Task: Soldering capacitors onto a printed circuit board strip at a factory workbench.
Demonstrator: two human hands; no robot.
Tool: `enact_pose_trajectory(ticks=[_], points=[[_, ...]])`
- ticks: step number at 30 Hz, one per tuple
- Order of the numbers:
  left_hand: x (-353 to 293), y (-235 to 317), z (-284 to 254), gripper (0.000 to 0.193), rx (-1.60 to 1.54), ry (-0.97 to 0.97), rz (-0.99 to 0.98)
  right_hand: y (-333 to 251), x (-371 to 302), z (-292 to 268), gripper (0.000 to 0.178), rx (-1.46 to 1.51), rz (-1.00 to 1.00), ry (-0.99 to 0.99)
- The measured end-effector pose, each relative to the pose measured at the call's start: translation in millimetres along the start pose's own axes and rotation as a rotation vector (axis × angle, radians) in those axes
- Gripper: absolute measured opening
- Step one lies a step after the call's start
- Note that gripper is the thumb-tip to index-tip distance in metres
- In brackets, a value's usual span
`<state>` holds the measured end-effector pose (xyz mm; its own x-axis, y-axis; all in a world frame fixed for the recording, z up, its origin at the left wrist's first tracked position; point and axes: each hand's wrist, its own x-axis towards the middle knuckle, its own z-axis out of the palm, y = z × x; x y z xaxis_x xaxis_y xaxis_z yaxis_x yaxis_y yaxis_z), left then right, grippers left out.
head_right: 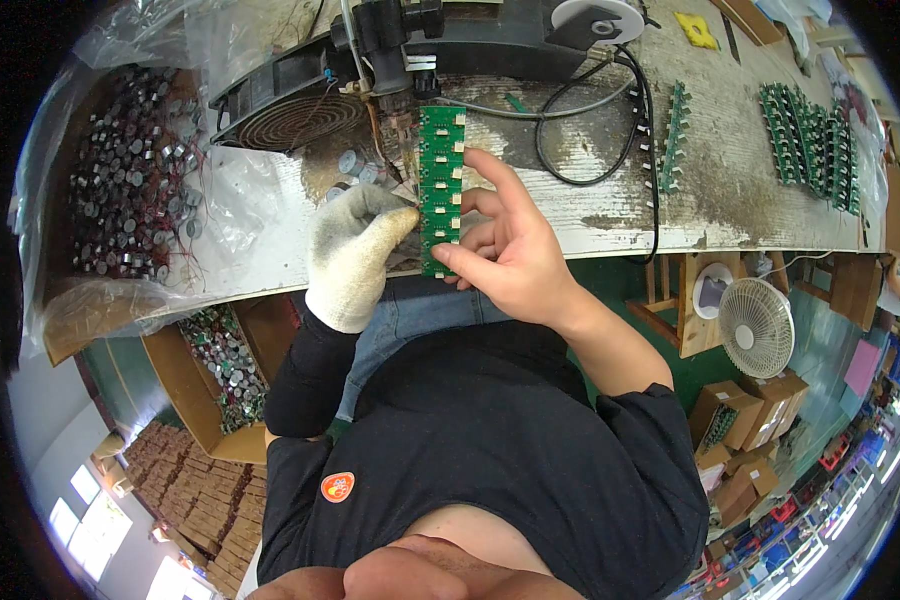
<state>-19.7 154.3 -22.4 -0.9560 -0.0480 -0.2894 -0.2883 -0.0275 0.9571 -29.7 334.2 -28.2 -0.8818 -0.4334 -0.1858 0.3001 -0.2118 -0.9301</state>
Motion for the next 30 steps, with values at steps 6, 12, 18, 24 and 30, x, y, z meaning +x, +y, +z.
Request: enact_pose_trajectory(ticks=[6,12,18,24,30], points=[[-1.9,-0.8,-0.3,0.012,-0.104,-0.002,-0.068,0.0,-0.5,1.3,0.081,0.024,0.025,-0.008],[-3.3,0.2,2.0,0.012,-0.064,0.045,-0.028,0.4,-2.4,1.3,0.081,0.012,0.038,-0.014],[-2.9,-1.6,2.3,0.015,-0.056,0.065,-0.001,0.5,-2.9,2.4,0.081,0.022,0.033,-0.015],[-3.0,-0.2,4.2,0.015,-0.040,0.074,0.006,-1.6,-4.7,2.5,0.081,0.022,0.018,-0.014],[-2.0,-4.0,8.5,0.017,-0.120,0.097,-0.041,0.7,-4.7,-0.6,0.082,0.008,0.050,-0.003]])
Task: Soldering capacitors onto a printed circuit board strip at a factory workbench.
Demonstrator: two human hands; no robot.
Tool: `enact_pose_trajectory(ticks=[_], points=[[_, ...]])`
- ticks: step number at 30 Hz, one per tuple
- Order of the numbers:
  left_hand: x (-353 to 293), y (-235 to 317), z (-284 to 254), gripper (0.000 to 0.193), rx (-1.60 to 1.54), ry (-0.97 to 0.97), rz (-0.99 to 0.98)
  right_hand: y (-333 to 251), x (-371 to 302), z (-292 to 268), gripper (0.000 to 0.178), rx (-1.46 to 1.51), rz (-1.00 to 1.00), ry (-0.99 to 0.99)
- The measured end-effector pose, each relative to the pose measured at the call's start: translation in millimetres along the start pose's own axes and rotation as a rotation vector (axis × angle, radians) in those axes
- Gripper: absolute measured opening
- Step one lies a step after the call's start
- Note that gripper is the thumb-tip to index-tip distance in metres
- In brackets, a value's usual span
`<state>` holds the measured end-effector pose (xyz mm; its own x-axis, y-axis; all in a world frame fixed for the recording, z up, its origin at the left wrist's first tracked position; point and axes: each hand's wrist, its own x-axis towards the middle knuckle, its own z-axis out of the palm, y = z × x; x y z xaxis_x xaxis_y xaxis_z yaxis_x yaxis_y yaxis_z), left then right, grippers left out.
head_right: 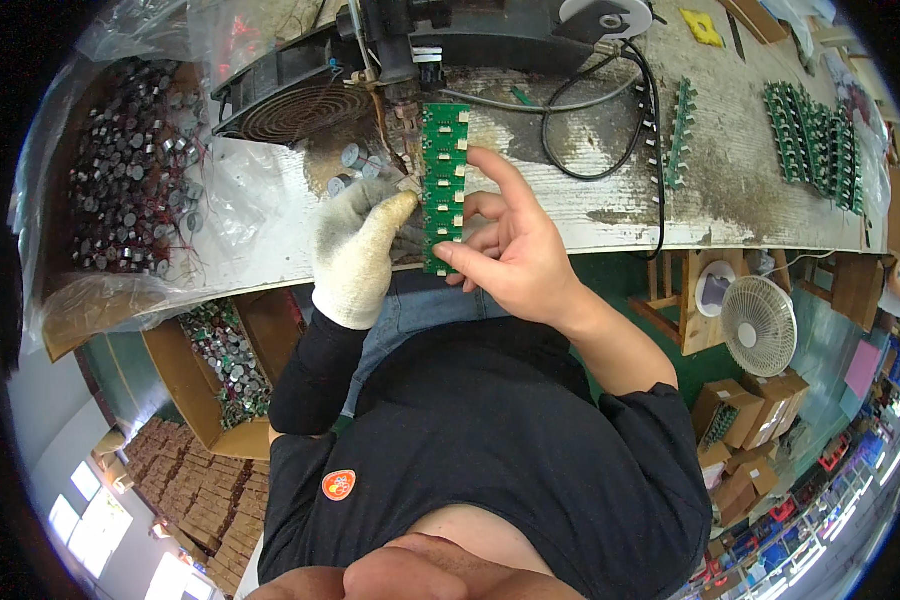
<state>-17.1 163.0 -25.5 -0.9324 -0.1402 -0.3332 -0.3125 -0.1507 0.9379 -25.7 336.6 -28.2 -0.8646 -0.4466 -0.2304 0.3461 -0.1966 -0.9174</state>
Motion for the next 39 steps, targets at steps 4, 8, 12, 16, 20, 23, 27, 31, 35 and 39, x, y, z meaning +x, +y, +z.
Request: enact_pose_trajectory(ticks=[4,8,12,16,20,23,27,31,35,39], points=[[2,-4,-5,0.018,-0.012,-0.015,-0.031,1,2,3,0.083,-0.007,0.001,0.004],[-1,-3,-11,0.019,0.006,-0.041,-0.024,2,4,7,0.084,-0.004,0.018,0.010],[-20,-1,-32,0.025,0.158,0.086,0.156,2,2,5,0.083,-0.038,0.015,0.074],[-29,11,-92,0.023,0.481,0.436,0.410,3,-2,2,0.080,-0.068,-0.043,0.100],[-19,26,-164,0.023,0.695,0.749,0.532,4,1,-1,0.079,-0.071,-0.086,0.081],[-9,39,-192,0.026,0.852,0.765,0.515,3,3,2,0.079,-0.061,-0.090,0.077],[3,55,-179,0.026,1.104,0.652,0.421,4,5,5,0.079,-0.063,-0.101,0.087],[38,52,-186,0.032,1.336,0.532,0.222,6,3,6,0.079,-0.061,-0.105,0.077],[37,44,-188,0.017,1.293,0.565,0.361,8,3,3,0.078,-0.053,-0.102,0.070],[-1,46,-170,0.013,1.162,0.693,0.457,6,5,2,0.078,-0.068,-0.084,0.066]])
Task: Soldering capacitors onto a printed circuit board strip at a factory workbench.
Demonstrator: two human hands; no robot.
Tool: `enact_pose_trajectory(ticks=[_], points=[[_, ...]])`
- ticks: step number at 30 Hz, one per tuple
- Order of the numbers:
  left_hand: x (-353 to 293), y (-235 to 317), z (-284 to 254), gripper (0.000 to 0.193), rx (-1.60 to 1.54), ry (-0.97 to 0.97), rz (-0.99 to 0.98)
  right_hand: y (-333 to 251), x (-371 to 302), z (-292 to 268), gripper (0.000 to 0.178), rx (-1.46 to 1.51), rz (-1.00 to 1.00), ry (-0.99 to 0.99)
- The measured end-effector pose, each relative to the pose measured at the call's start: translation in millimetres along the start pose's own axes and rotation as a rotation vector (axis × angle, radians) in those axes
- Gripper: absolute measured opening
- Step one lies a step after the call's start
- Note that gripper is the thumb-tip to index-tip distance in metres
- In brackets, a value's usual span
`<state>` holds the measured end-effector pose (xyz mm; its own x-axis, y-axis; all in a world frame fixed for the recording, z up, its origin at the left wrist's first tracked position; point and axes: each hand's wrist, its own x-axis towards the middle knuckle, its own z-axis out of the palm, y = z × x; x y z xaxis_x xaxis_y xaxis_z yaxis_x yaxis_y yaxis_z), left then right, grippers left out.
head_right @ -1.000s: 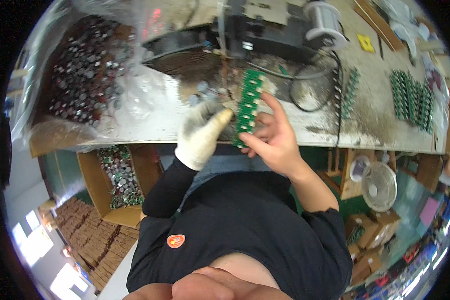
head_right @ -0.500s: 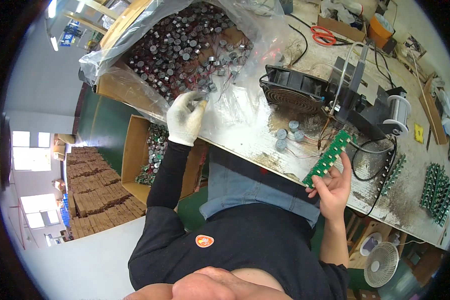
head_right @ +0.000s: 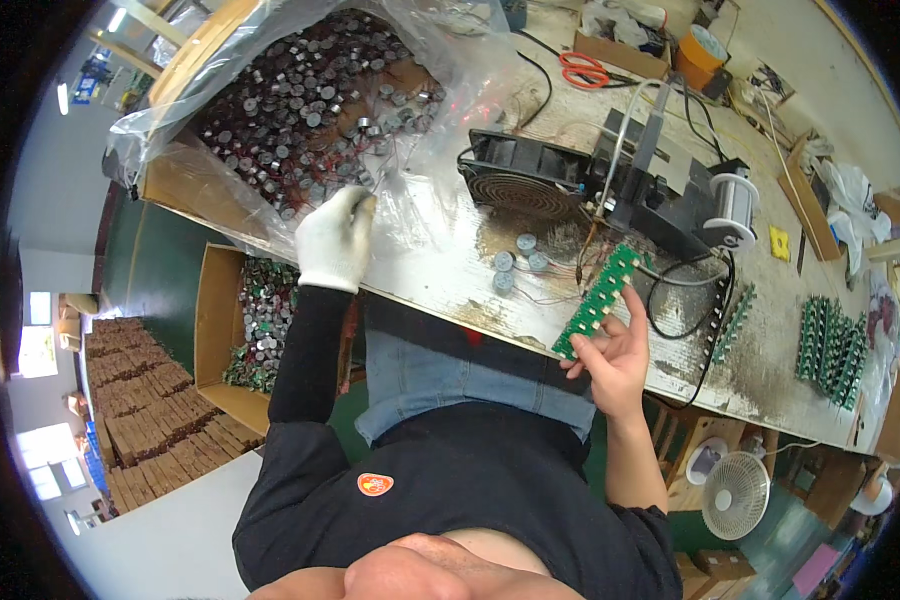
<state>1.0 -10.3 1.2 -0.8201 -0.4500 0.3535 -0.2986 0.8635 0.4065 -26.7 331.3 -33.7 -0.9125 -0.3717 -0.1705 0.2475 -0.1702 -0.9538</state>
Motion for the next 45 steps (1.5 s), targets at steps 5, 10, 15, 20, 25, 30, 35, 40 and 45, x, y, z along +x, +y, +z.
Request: enact_pose_trajectory(ticks=[5,10,15,20,25,30,35,40,45], points=[[-18,-1,19,0.017,-0.583,0.140,-0.123,-2,3,1,0.079,-0.008,0.010,0.017],[-29,35,24,0.039,-1.056,-0.027,-0.444,-2,1,0,0.079,-0.021,0.007,0.028],[-55,59,35,0.034,-1.292,-0.310,-0.472,-1,0,-1,0.079,0.021,0.038,0.019],[-67,79,41,0.026,-1.238,-0.496,-0.431,-3,0,-2,0.078,0.054,0.049,0.001],[-75,110,48,0.022,-1.174,-0.530,-0.414,-2,2,-3,0.077,0.075,0.061,-0.001],[-81,126,59,0.016,-1.022,-0.647,-0.347,-4,4,-3,0.076,0.110,0.049,0.000],[-81,138,62,0.015,-1.240,-0.712,-0.509,0,5,0,0.075,0.143,0.023,-0.017],[-75,134,69,0.015,-1.212,-0.772,-0.484,-2,6,-2,0.073,0.136,0.032,-0.035],[-75,132,71,0.015,-1.271,-0.770,-0.529,-4,8,-1,0.071,0.155,0.032,-0.038]])
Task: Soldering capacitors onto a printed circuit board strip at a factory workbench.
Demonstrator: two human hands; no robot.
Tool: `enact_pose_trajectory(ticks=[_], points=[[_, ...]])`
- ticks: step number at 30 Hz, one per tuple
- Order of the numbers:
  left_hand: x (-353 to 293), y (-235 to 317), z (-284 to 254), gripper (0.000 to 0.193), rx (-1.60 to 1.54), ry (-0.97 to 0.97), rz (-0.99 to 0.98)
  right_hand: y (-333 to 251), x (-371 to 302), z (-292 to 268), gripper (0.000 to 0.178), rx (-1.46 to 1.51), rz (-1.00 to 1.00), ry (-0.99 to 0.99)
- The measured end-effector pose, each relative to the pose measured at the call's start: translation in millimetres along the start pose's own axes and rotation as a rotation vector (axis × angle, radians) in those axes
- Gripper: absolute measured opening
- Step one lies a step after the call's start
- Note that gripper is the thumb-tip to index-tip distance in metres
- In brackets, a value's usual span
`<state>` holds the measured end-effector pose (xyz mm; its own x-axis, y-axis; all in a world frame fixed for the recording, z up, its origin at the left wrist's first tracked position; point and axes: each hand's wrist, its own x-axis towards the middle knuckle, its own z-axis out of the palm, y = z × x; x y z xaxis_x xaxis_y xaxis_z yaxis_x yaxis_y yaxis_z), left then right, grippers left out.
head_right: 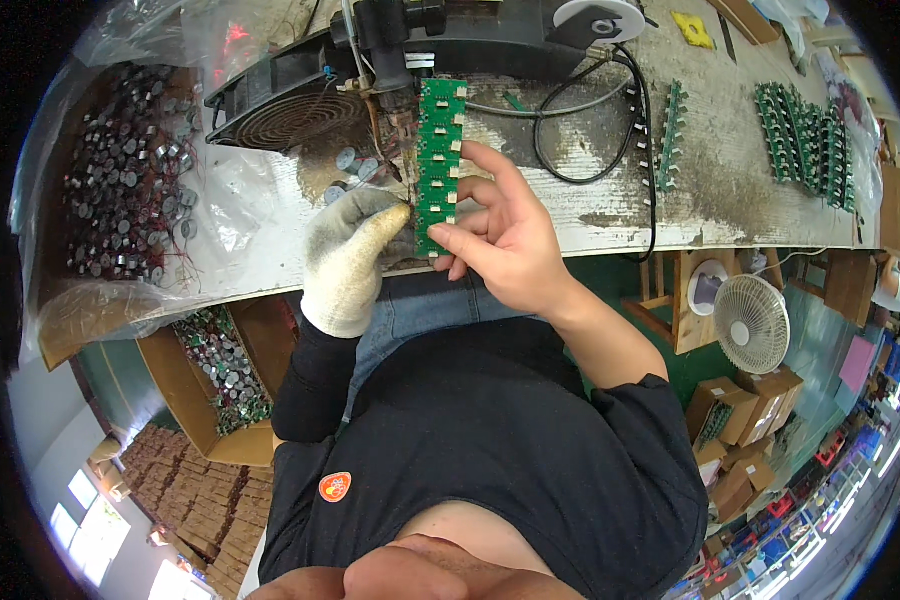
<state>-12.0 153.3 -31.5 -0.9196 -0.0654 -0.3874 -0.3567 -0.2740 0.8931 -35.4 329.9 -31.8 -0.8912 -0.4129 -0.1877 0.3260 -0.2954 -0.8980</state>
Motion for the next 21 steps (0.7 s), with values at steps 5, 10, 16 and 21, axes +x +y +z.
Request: enact_pose_trajectory(ticks=[5,10,16,21], points=[[1,13,4,0.016,-0.062,-0.038,-0.099,0,1,0,0.071,0.011,-0.016,0.007],[2,11,3,0.015,-0.089,-0.055,-0.079,-3,2,1,0.071,0.010,-0.038,0.016],[2,12,4,0.013,-0.108,-0.077,-0.087,-4,1,2,0.071,0.000,-0.041,0.006],[1,1,0,0.012,-0.147,-0.077,-0.108,2,-2,0,0.073,-0.020,-0.026,0.004]])
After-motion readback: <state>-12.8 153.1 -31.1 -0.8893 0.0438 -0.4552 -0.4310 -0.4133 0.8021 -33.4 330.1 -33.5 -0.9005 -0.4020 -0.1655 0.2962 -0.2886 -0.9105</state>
